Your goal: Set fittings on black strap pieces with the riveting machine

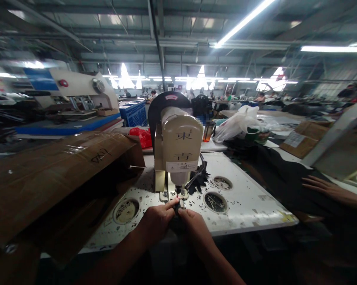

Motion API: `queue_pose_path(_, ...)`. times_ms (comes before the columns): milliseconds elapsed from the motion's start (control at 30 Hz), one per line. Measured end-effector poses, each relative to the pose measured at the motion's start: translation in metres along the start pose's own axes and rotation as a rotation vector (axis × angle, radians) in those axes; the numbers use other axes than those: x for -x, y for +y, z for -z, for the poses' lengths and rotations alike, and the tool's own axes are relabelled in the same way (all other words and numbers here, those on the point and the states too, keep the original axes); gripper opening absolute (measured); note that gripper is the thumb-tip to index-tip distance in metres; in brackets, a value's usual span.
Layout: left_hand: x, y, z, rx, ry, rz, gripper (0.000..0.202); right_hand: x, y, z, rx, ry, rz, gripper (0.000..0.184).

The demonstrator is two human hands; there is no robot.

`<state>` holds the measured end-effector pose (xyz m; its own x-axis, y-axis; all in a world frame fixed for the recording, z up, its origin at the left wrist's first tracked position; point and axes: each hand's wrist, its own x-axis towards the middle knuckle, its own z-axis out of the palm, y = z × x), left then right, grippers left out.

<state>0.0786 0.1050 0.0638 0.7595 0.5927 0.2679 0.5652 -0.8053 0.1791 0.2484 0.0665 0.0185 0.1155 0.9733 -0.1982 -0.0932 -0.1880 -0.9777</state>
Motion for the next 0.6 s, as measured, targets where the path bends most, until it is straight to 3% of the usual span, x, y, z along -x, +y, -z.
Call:
queue_pose_path(233,-0.002,0.006,0.013,0.0,-0.009,-0.005,0.027,-0.004,0.007,-0.009,-0.082,0.038,0.046,0.041)
queue_pose_path(600,-0.002,0.009,0.014,-0.078,0.012,-0.015,0.022,-0.007,0.003,-0.009,-0.052,0.061,0.056,0.039)
